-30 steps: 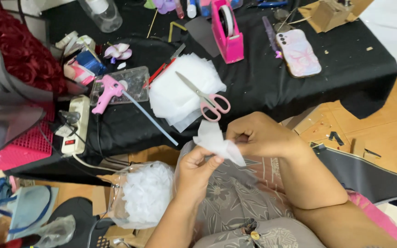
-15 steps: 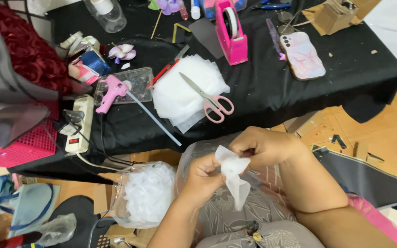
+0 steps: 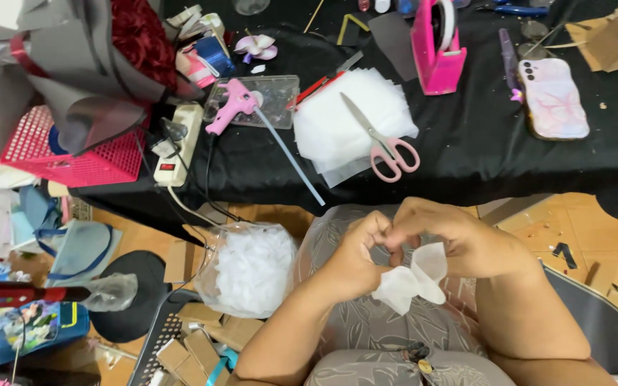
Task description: The person sits at a cluttered table and folds small, white, translucent sheets of material by hand. They repeatedly pick up a sheet, fold it into a smaller shape, and place it into a clear plastic bag on their lap.
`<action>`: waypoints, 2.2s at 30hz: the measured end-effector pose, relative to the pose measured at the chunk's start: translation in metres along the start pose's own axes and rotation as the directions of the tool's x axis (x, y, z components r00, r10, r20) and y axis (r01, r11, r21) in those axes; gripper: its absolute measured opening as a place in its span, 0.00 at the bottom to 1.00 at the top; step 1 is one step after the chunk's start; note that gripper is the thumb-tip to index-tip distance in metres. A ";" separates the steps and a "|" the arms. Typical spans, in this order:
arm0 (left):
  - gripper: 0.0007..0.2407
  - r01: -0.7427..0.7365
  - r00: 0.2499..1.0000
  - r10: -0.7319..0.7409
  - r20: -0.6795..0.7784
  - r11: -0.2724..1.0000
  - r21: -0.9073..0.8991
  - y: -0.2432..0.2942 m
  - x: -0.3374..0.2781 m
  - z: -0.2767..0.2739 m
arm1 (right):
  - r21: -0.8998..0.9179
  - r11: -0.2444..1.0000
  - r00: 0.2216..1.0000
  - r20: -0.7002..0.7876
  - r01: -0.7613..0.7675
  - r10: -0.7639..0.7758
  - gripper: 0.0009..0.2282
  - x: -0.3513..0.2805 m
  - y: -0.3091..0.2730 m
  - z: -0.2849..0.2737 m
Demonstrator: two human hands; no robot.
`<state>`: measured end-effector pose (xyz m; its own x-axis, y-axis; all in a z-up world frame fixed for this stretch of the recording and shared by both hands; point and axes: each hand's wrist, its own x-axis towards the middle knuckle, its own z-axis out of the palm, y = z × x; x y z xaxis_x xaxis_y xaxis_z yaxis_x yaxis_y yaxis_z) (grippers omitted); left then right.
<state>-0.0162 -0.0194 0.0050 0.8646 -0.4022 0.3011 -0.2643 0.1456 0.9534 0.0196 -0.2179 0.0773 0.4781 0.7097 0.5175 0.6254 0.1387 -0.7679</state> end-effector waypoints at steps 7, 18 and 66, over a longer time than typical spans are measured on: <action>0.17 -0.023 0.997 0.033 -0.067 0.990 0.142 0.019 -0.004 -0.009 | 0.029 0.999 0.999 0.003 0.037 -0.037 0.08 -0.012 0.012 0.003; 0.21 0.060 0.998 -0.062 -0.014 0.992 -0.112 0.008 -0.007 -0.015 | 0.200 0.972 0.993 -0.021 0.122 -0.120 0.07 0.008 -0.005 0.010; 0.16 0.109 0.987 -0.142 -0.074 0.934 -0.341 -0.012 -0.003 -0.001 | -0.042 0.998 0.950 -0.309 0.039 -0.050 0.06 -0.019 0.003 0.011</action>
<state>-0.0158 -0.0190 -0.0072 0.9225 -0.3509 0.1607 -0.0075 0.4002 0.9164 0.0056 -0.2231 0.0610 0.6135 0.4532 0.6467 0.6688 0.1371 -0.7307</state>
